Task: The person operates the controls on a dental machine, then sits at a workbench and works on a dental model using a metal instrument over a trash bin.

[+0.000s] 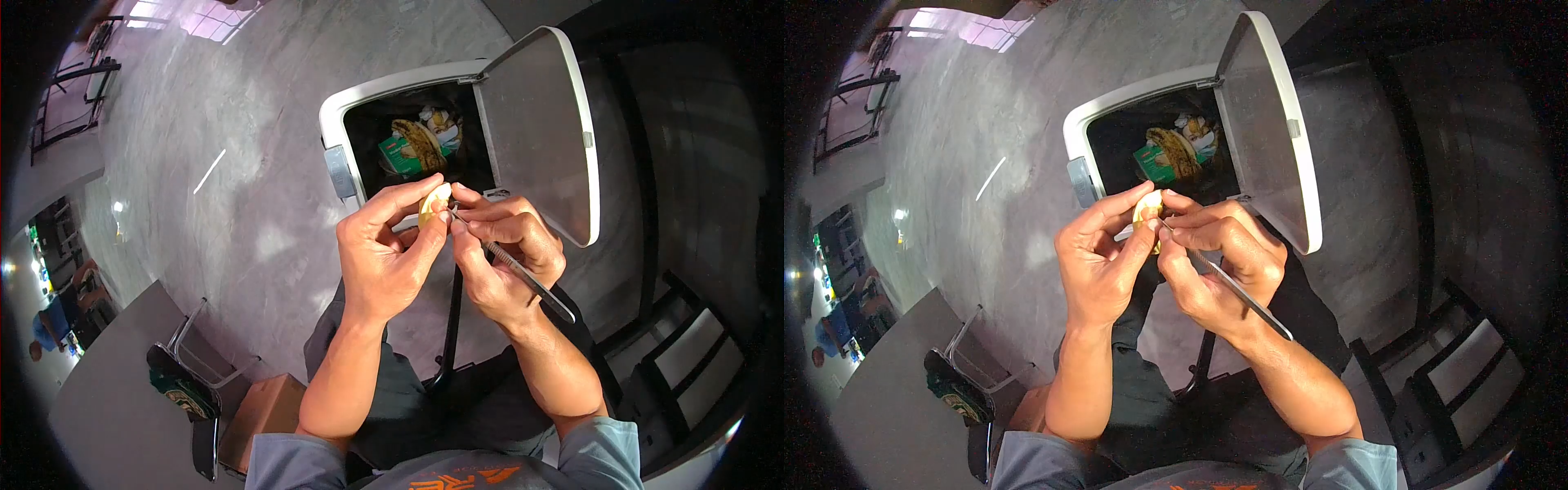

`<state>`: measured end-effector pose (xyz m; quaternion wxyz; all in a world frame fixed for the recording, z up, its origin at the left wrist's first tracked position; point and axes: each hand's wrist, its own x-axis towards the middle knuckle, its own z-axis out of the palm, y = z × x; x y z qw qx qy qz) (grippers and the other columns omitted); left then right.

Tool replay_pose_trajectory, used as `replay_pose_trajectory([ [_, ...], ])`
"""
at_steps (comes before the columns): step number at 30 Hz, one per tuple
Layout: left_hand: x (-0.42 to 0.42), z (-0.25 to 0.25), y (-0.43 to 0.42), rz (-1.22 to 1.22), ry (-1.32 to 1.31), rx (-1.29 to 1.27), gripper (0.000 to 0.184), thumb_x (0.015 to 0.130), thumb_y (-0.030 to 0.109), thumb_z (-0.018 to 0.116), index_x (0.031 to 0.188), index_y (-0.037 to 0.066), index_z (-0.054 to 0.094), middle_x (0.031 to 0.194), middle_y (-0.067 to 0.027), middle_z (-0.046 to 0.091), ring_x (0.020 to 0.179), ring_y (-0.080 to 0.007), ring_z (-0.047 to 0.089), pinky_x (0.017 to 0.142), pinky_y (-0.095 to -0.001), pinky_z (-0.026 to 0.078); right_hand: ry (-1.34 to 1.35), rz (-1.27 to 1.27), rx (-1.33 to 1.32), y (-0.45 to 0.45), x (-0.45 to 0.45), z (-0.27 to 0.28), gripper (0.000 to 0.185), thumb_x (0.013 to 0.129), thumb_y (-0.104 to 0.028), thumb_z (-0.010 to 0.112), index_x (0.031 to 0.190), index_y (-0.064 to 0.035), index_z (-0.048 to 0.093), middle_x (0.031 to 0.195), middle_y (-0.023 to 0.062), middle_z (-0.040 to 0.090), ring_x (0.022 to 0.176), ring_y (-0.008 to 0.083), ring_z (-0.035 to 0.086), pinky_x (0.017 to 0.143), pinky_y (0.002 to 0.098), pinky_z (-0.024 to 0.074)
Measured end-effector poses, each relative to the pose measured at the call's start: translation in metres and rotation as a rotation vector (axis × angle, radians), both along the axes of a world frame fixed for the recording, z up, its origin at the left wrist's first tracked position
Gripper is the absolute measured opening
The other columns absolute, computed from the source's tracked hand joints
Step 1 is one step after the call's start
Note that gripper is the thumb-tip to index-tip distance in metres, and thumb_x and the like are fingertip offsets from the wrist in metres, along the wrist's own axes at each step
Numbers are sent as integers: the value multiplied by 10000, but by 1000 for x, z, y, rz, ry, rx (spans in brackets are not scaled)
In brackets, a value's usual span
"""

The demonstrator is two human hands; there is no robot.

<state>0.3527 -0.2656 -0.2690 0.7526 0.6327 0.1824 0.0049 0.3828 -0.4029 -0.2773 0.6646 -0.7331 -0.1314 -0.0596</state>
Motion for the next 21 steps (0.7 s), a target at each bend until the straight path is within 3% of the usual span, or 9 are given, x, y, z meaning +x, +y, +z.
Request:
replay_pose_trajectory([
  [1, 0, 0, 0, 2, -3, -6, 345, 871, -90, 673, 1211, -34, 660, 1107, -109, 677, 1044, -176, 676, 809, -243, 603, -2, -9, 1, 0, 0, -1, 150, 738, 92, 756, 767, 24, 625, 810, 162, 695, 899, 290, 744, 757, 345, 616],
  [13, 0, 1, 0, 7, 26, -48, 351, 866, -99, 667, 1214, -51, 652, 1104, -118, 667, 1049, -182, 673, 820, -253, 601, -15, -29, 22, 1, 0, -1, 151, 729, 104, 753, 763, 28, 626, 810, 163, 697, 868, 286, 744, 749, 344, 613],
  [16, 0, 1, 1, 5, 13, -37, 350, 867, -97, 668, 1214, -51, 652, 1106, -120, 673, 1049, -182, 673, 819, -255, 602, -18, 26, -3, -1, 0, -1, 172, 786, 123, 707, 772, 24, 567, 821, 160, 671, 899, 302, 735, 872, 433, 601],
  [21, 1, 1, 0, 3, 5, -2, 348, 869, -94, 668, 1214, -48, 652, 1110, -123, 682, 1048, -181, 676, 810, -253, 603, -10, 12, -10, 0, 0, -1, 179, 782, 134, 698, 766, 26, 556, 816, 161, 665, 869, 278, 735, 878, 453, 602],
])
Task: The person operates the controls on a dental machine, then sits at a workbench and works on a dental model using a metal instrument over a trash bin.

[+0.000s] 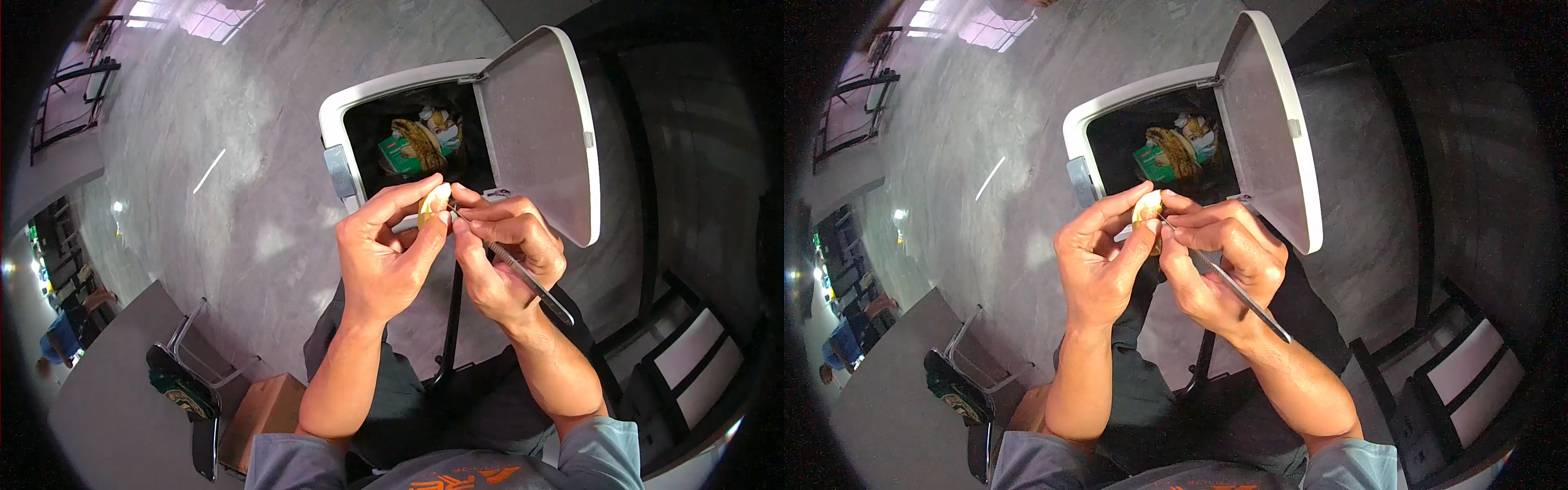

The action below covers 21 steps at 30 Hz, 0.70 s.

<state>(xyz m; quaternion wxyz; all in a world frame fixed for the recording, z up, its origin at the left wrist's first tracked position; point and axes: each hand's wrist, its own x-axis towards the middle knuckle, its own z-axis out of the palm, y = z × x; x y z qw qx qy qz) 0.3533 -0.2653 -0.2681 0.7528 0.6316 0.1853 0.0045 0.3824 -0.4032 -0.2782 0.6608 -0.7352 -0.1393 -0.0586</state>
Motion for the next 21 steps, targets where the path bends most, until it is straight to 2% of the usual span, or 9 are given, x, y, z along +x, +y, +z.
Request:
replay_pose_trajectory([
  [13, -1, -2, 0, 9, 22, -24, 344, 869, -88, 672, 1209, -39, 659, 1101, -116, 681, 1035, -177, 678, 804, -254, 605, 9, 24, 16, -1, 1, 0, 172, 780, 138, 685, 764, 27, 555, 816, 164, 658, 872, 281, 732, 881, 459, 602],
  [16, -1, 0, 0, 6, 48, -34, 334, 882, -69, 673, 1215, -43, 655, 1086, -115, 689, 1018, -170, 679, 794, -260, 608, 21, -58, 38, 2, 0, -1, 145, 748, 97, 748, 761, 31, 619, 794, 156, 682, 827, 254, 740, 718, 325, 602],
  [19, 0, 2, 0, 3, 61, -33, 323, 903, -38, 668, 1224, -49, 646, 1063, -113, 695, 988, -158, 678, 773, -272, 615, 111, -70, 123, 2, -2, 0, 147, 768, 105, 732, 770, 32, 604, 797, 147, 667, 851, 255, 738, 728, 321, 604],
  [21, 2, 5, 1, -1, 93, -46, 319, 918, -16, 661, 1233, -54, 639, 1046, -110, 697, 961, -147, 676, 750, -281, 621, 130, -8, 104, -2, -2, 1, 160, 802, 139, 684, 816, 28, 569, 863, 155, 654, 949, 308, 721, 817, 344, 595],
])
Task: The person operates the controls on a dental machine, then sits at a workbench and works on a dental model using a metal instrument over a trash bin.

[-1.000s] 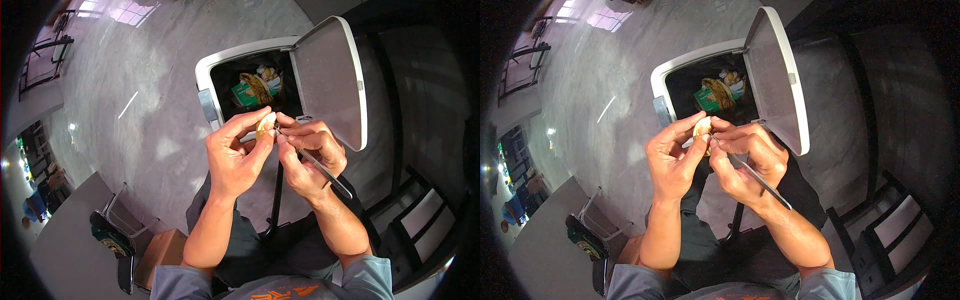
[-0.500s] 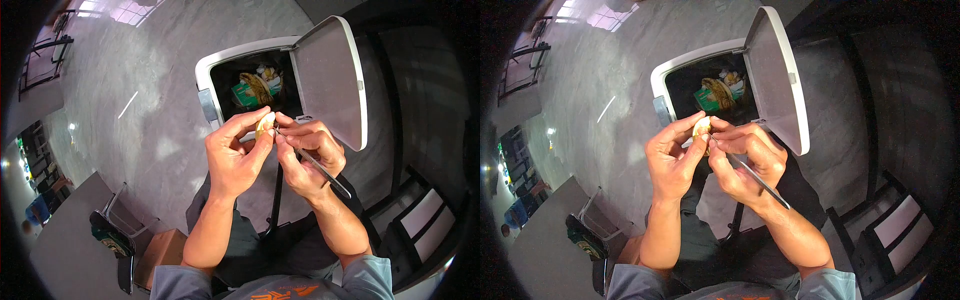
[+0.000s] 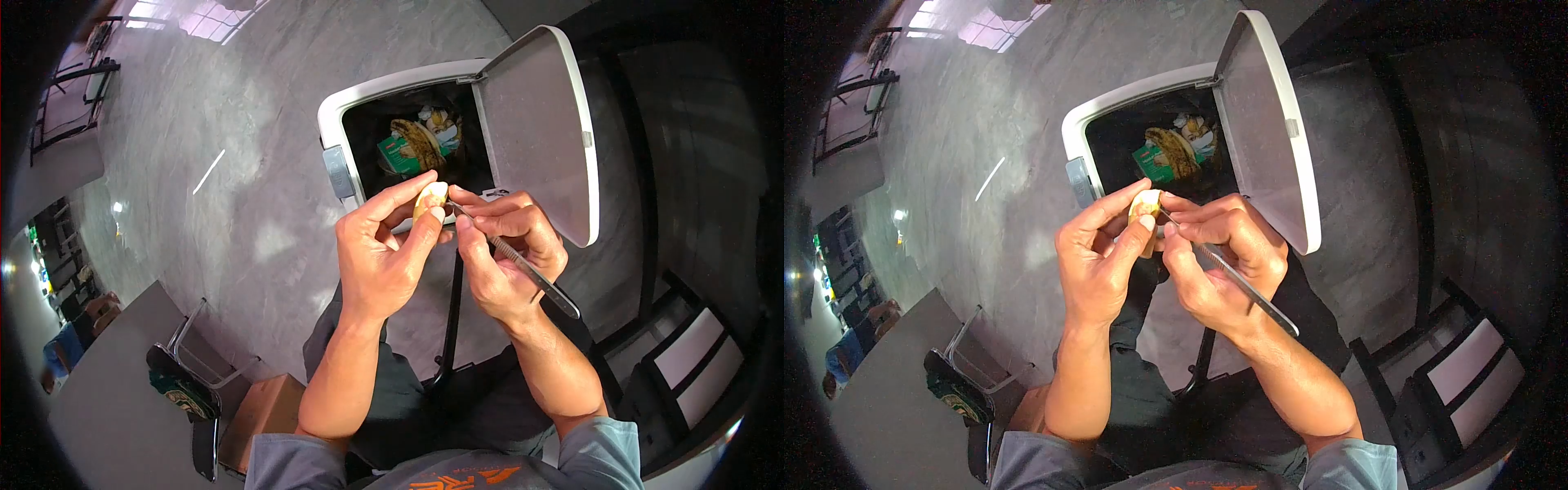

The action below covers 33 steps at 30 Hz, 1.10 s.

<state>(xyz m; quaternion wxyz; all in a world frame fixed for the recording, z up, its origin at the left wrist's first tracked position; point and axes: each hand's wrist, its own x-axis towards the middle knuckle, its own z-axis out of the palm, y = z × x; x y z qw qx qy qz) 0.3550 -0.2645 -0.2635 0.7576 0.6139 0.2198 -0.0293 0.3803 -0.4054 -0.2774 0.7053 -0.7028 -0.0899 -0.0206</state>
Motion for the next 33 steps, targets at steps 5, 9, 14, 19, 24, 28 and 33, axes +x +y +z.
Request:
replay_pose_trajectory([
  [5, 1, 0, -1, 0, 19, -42, 327, 938, 10, 643, 1258, -54, 626, 1035, -102, 692, 924, -138, 670, 701, -296, 628, 49, 25, 28, 0, 0, -1, 170, 824, 159, 657, 837, 22, 557, 897, 151, 650, 1020, 329, 707, 874, 354, 587],
  [9, 0, 1, 0, -5, 19, -37, 335, 939, 7, 637, 1268, -54, 621, 1041, -114, 694, 917, -148, 676, 685, -298, 628, 37, 15, 7, 0, 0, -1, 167, 822, 157, 663, 839, 21, 568, 900, 146, 654, 1024, 324, 706, 878, 355, 585],
  [14, 0, 2, -2, 1, 41, -63, 331, 939, 10, 639, 1263, -56, 624, 1037, -136, 701, 882, -162, 687, 660, -289, 624, -43, -6, -84, -1, 2, -1, 168, 805, 154, 681, 830, 17, 587, 907, 147, 664, 1000, 318, 713, 875, 375, 587],
  [19, 1, 3, -1, -5, 55, -70, 326, 940, 17, 643, 1256, -64, 626, 1004, -137, 708, 854, -162, 690, 630, -278, 615, -93, -70, -59, 2, 3, -4, 145, 753, 127, 707, 757, 26, 603, 800, 157, 677, 865, 282, 737, 784, 394, 614],
  [24, 0, 1, -2, -13, 53, -61, 330, 941, 18, 641, 1261, -59, 625, 995, -128, 708, 856, -160, 689, 636, -281, 615, -5, -81, 30, 4, 1, -4, 206, 772, 151, 667, 747, 15, 514, 821, 154, 631, 884, 282, 732, 778, 375, 624],
  [28, 0, 1, -3, -3, 47, -62, 313, 940, 9, 634, 1248, -48, 634, 1018, -117, 702, 900, -155, 684, 688, -289, 623, 36, -9, 41, 0, -3, -2, 172, 854, 143, 616, 846, 9, 510, 921, 138, 601, 1025, 333, 703, 892, 379, 580],
  [33, 0, -1, -3, 16, -40, -39, 303, 921, -31, 642, 1224, -47, 644, 1067, -113, 691, 964, -144, 673, 762, -293, 624, -1, 16, -7, -2, -2, -2, 172, 853, 146, 623, 848, 15, 512, 933, 152, 610, 1037, 345, 700, 862, 356, 587],
])
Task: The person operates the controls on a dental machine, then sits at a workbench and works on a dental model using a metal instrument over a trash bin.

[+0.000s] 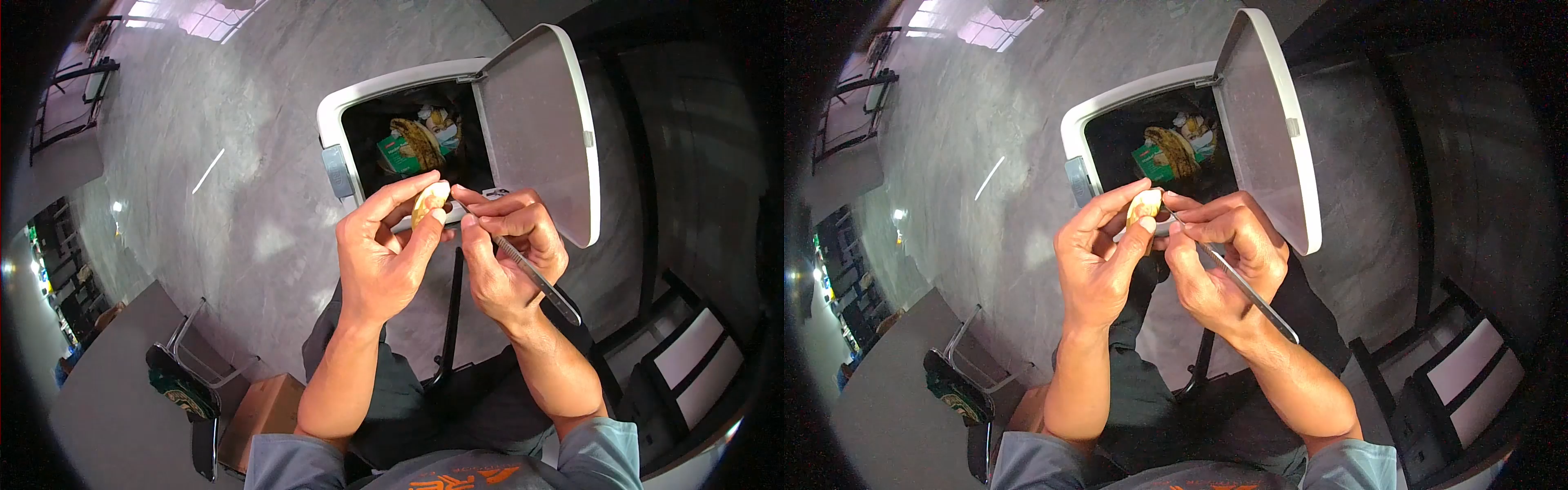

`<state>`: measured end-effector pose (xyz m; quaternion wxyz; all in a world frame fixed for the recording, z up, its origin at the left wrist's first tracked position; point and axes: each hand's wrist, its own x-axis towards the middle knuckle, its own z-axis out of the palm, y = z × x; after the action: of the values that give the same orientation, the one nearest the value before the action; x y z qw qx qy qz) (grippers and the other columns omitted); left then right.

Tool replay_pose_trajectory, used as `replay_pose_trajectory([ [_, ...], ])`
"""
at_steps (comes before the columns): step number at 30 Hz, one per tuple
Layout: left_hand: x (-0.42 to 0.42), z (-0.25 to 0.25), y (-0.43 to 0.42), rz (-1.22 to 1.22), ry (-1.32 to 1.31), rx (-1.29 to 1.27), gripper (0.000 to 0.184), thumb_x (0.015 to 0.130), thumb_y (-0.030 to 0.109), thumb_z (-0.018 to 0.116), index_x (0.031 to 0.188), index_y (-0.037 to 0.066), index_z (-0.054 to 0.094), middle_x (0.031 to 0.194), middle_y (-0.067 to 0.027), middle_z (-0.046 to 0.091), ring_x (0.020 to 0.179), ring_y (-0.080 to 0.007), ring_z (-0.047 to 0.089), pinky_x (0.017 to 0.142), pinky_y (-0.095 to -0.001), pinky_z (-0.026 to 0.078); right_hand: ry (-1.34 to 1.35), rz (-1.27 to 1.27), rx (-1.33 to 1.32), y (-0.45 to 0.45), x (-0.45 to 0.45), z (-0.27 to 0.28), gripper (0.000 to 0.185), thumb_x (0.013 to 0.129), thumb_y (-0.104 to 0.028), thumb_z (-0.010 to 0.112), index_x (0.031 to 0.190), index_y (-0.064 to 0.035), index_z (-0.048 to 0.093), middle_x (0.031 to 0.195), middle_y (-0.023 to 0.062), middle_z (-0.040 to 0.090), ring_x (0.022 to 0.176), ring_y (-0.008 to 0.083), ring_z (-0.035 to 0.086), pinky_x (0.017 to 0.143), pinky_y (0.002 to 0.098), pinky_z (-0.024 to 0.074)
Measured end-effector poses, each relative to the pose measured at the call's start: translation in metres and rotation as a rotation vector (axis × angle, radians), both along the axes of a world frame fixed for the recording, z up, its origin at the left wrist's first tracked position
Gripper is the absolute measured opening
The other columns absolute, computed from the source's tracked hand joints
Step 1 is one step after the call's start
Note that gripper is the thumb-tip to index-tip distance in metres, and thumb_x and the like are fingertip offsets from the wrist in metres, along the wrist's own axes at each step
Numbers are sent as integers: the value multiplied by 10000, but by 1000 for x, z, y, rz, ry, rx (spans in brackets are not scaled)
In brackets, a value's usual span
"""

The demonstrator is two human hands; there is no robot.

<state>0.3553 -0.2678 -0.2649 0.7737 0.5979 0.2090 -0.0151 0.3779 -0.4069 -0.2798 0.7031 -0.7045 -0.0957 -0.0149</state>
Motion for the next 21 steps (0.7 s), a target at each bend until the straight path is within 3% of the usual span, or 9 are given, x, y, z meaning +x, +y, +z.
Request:
replay_pose_trajectory([
  [21, -2, -2, 1, -36, 4, 5, 423, 896, -78, 623, 1316, -42, 588, 1119, -127, 673, 985, -150, 664, 757, -290, 620, 18, -17, 0, 2, 2, 0, 145, 841, 136, 659, 861, 32, 561, 913, 155, 634, 944, 266, 711, 885, 384, 591],
])
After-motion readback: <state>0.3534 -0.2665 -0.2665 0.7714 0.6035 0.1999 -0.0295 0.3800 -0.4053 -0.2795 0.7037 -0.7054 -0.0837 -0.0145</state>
